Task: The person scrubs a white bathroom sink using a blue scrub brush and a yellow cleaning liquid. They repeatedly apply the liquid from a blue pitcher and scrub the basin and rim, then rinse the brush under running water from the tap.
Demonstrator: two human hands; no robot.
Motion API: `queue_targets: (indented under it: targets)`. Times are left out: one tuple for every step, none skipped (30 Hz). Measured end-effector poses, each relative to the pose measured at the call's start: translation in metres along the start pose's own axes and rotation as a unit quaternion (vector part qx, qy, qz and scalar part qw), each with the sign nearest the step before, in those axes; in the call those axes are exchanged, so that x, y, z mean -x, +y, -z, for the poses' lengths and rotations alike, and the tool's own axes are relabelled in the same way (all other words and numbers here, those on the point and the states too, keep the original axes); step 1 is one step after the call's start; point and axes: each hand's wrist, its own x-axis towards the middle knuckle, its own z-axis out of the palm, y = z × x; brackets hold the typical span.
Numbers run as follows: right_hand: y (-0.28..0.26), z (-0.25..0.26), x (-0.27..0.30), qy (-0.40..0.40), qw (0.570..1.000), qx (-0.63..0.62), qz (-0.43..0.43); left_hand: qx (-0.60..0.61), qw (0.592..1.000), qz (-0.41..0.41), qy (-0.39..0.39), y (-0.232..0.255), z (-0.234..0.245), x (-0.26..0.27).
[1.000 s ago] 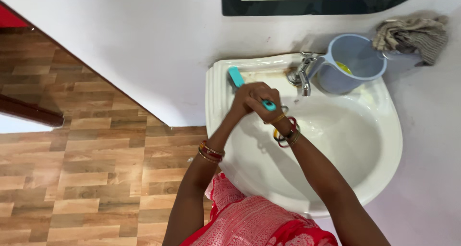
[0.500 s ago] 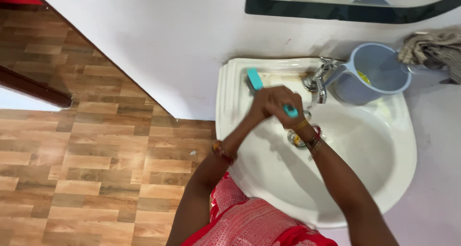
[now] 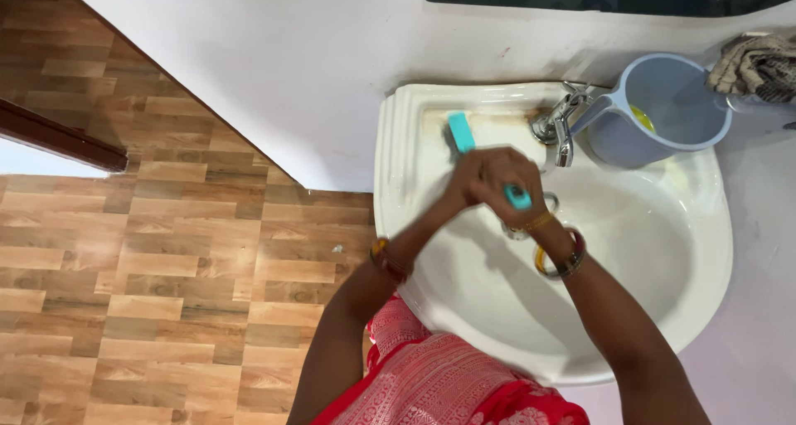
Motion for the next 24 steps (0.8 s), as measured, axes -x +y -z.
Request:
queue_targets:
  targets:
    - [-0.013,0.001,0.014,-0.006,0.999,0.0,0.041,0.002,1.0,-0.022,0.007,0.005,-0.007,0.014]
    - [-0.018,0.004,0.016,-0.012,0.996,0.003,0.086,0.004,0.999,-0.048,0.015,0.012,-0.015,0.024]
    - [-0.015,0.006,0.01,-0.013,0.995,0.016,0.1,0.005,0.997,-0.074,0.023,0.016,-0.018,0.027]
    - [-0.01,0.006,0.01,-0.014,0.994,0.026,0.107,0.008,0.998,-0.062,0.024,0.015,-0.019,0.024]
    - [-0.001,0.007,0.011,-0.014,0.993,0.037,0.114,0.01,0.998,-0.049,0.025,0.009,-0.017,0.014]
    - [0.012,0.008,0.004,-0.003,0.996,0.04,0.075,0.012,0.999,-0.04,0.026,0.003,-0.014,-0.003]
    - [0.027,0.01,-0.005,0.008,0.998,0.043,0.035,0.014,0.999,-0.031,0.026,-0.003,-0.011,-0.019]
    - [0.037,0.011,-0.008,0.019,0.999,0.045,-0.001,0.014,0.999,-0.024,0.029,-0.007,-0.007,-0.033]
    - [0.04,0.014,-0.005,0.022,0.999,0.031,-0.022,0.013,0.999,-0.016,0.032,-0.009,-0.008,-0.039]
    - [0.041,0.017,-0.006,0.023,0.999,0.016,-0.042,-0.015,0.999,-0.026,0.041,-0.01,-0.011,-0.039]
    - [0.04,0.018,-0.009,0.024,0.998,0.0,-0.061,-0.043,0.997,-0.037,0.051,-0.008,-0.017,-0.035]
    - [0.031,0.018,-0.004,0.013,1.0,-0.015,-0.023,-0.07,0.995,-0.043,0.062,-0.006,-0.022,-0.025]
    - [0.017,0.018,0.007,0.003,0.999,-0.029,0.014,-0.033,0.998,-0.023,0.049,-0.002,-0.028,-0.008]
    - [0.004,0.018,0.014,-0.007,0.998,-0.042,0.055,0.002,0.999,-0.005,0.036,0.003,-0.033,0.007]
    - [-0.007,0.016,0.018,-0.018,0.997,-0.041,0.063,-0.023,0.999,-0.018,0.042,0.008,-0.034,0.018]
    - [-0.016,0.013,0.023,-0.028,0.996,-0.04,0.069,-0.047,0.997,-0.03,0.049,0.012,-0.035,0.028]
    - [-0.019,0.012,0.024,-0.039,0.996,-0.039,0.076,-0.071,0.995,-0.042,0.056,0.014,-0.033,0.031]
    - [-0.014,0.011,0.021,-0.032,0.997,-0.036,0.064,-0.039,0.997,-0.029,0.061,0.013,-0.029,0.029]
    - [0.0,0.01,0.011,-0.024,0.998,-0.033,0.053,-0.007,0.998,-0.015,0.066,0.007,-0.023,0.016]
    - [0.015,0.01,-0.001,-0.016,0.998,-0.027,0.046,0.024,0.997,-0.007,0.071,0.002,-0.016,-0.001]
    - [0.029,0.008,-0.011,0.007,0.999,-0.032,0.029,-0.042,0.996,-0.031,0.073,-0.002,-0.009,-0.017]
    - [0.038,0.007,-0.018,0.028,0.999,-0.038,0.013,-0.108,0.99,-0.054,0.076,-0.004,-0.004,-0.027]
    - [0.041,0.01,-0.018,0.038,0.997,-0.057,-0.039,-0.113,0.989,-0.036,0.082,-0.003,-0.005,-0.033]
    - [0.043,0.01,-0.018,0.045,0.992,-0.079,-0.091,-0.12,0.988,-0.016,0.091,-0.003,-0.005,-0.036]
